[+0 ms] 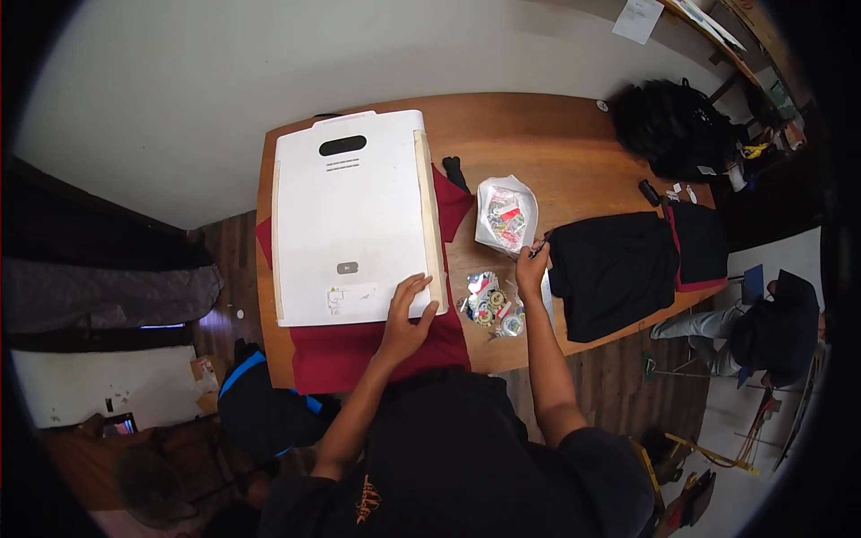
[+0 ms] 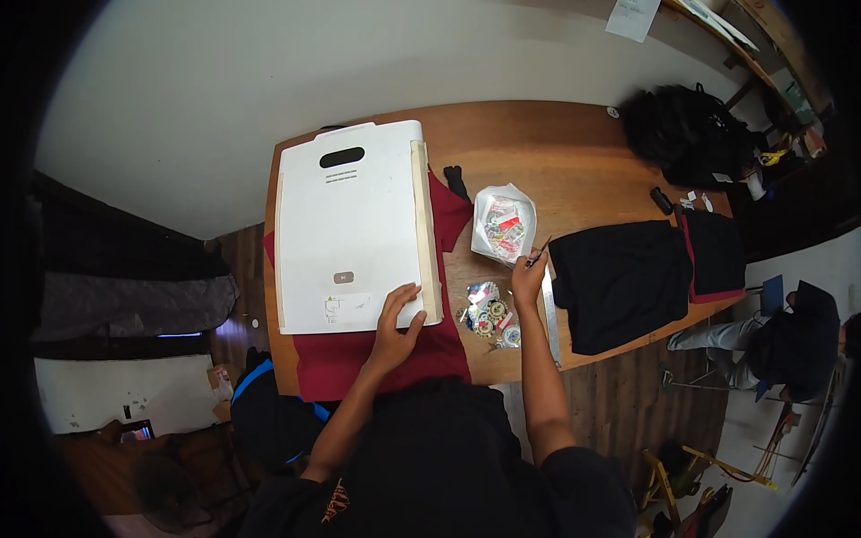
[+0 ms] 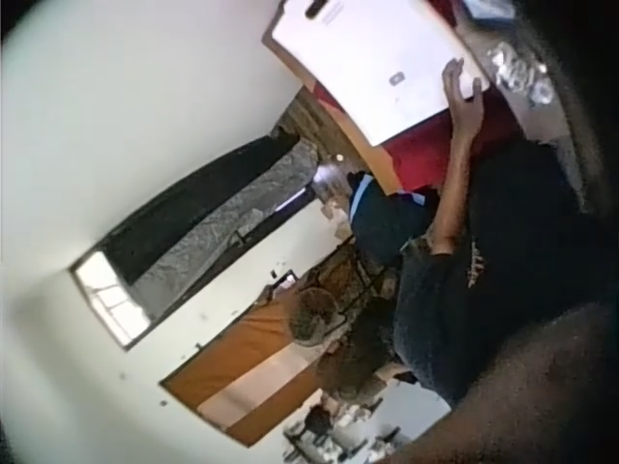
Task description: Cutting out printed stickers from a sheet using scissors at a workstation.
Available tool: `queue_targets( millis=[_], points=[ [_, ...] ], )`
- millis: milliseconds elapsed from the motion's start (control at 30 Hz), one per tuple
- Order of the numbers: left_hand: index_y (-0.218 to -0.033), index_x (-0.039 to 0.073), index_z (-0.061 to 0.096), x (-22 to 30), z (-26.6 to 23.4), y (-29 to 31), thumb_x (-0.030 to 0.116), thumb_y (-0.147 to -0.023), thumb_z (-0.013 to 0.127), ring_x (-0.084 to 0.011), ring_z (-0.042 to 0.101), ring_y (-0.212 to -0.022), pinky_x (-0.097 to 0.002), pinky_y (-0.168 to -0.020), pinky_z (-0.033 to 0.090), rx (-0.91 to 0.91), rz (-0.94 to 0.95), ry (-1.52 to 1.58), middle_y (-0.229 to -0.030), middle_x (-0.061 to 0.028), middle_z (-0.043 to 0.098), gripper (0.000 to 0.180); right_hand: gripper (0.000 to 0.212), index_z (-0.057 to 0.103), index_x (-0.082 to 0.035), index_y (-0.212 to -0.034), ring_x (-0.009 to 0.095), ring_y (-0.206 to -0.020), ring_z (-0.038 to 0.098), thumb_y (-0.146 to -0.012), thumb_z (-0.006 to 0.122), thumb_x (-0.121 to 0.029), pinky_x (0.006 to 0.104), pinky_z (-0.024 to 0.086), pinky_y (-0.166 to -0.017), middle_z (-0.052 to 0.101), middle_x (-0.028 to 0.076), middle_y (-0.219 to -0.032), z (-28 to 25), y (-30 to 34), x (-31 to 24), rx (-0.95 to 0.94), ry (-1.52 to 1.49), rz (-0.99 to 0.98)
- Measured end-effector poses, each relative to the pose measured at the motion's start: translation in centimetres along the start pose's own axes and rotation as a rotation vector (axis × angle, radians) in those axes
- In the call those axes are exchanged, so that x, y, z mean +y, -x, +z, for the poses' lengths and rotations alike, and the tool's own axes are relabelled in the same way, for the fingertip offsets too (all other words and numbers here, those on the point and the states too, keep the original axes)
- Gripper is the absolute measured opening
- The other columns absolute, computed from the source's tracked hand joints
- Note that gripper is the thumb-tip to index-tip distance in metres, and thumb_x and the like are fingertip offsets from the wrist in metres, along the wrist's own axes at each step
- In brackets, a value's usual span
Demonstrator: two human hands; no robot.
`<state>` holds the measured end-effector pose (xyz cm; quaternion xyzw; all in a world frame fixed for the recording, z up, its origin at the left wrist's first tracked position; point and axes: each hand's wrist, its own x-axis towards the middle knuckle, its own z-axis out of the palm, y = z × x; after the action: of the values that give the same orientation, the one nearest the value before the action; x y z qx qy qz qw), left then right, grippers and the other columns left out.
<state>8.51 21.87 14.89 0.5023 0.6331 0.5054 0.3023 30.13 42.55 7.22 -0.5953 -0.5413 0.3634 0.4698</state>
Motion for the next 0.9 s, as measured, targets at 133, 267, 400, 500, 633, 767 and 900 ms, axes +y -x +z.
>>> queue_targets(
  millis=[133,267,400,500,633,767,900],
  points=[
    [-0.124,0.002,0.062,-0.3,-2.0,3.3,0.005,-0.090,0.069,-0.0303,0.058,-0.120,-0.0370,-0.102,0.046,0.046,-0.056,0.023,-0.129,-0.0171,0.058,0.036,0.015,0.041,-0.003,-0.097,0.023,-0.077,0.057,-0.088,0.053,-0.003,0.0357,0.048,-0.075,0.056,0.013,-0.090,1.5,-0.8,5.4,0.063,0.028,0.027],
    [-0.117,0.000,0.065,-0.4,-3.9,5.8,0.002,-0.089,0.068,-0.0288,0.062,-0.113,-0.0363,-0.099,0.048,0.117,-0.135,-0.027,-0.121,-0.0160,0.063,0.028,0.017,0.042,-0.002,-0.097,0.023,-0.074,0.054,-0.089,0.057,-0.005,0.0361,0.047,-0.072,0.052,0.011,-0.085,2.0,-1.7,8.9,0.057,0.005,0.116],
    [-0.116,0.001,0.065,0.5,-4.4,6.4,0.002,-0.090,0.067,-0.0244,0.063,-0.105,-0.0345,-0.093,0.050,0.148,-0.179,-0.040,-0.116,-0.0143,0.064,0.026,0.029,0.044,0.001,-0.095,0.025,-0.081,0.051,-0.091,0.066,-0.018,0.0388,0.045,-0.078,0.047,0.013,-0.089,1.6,-2.4,9.7,0.070,0.107,0.147],
    [-0.115,0.002,0.066,0.4,-4.9,6.8,0.002,-0.090,0.067,-0.0216,0.063,-0.099,-0.0329,-0.088,0.050,0.167,-0.188,-0.096,-0.114,-0.0131,0.064,0.025,0.039,0.047,0.006,-0.092,0.035,-0.086,0.050,-0.092,0.068,-0.027,0.0434,0.042,-0.085,0.048,0.019,-0.092,1.2,-0.8,7.0,0.212,0.265,0.047],
    [-0.115,0.001,0.065,-0.1,-5.1,7.8,0.004,-0.092,0.065,-0.0191,0.063,-0.096,-0.0316,-0.087,0.049,0.191,-0.205,-0.117,-0.110,-0.0109,0.065,0.023,0.030,0.050,0.008,-0.110,0.048,-0.104,0.052,-0.100,0.047,-0.021,0.0519,0.040,-0.089,0.052,0.032,-0.107,-0.8,4.8,2.4,-0.213,0.418,0.008],
    [-0.115,0.001,0.065,-0.2,-4.5,7.7,0.004,-0.092,0.065,-0.0193,0.063,-0.095,-0.0316,-0.086,0.049,0.157,-0.170,-0.101,-0.109,-0.0111,0.066,0.023,0.031,0.049,0.006,-0.123,0.046,-0.104,0.053,-0.099,0.049,-0.014,0.0524,0.044,-0.087,0.051,0.028,-0.108,-1.9,9.3,2.5,-0.453,0.508,-0.246],
    [-0.112,0.004,0.067,0.1,-4.4,7.9,0.005,-0.089,0.069,-0.0241,0.064,-0.095,-0.0345,-0.085,0.048,0.093,-0.164,-0.150,-0.109,-0.0120,0.066,0.023,0.037,0.052,0.003,-0.129,0.041,-0.102,0.056,-0.098,0.054,-0.016,0.0486,0.047,-0.082,0.052,0.023,-0.108,-1.2,11.0,1.7,-0.502,0.628,-0.198]
  ],
)
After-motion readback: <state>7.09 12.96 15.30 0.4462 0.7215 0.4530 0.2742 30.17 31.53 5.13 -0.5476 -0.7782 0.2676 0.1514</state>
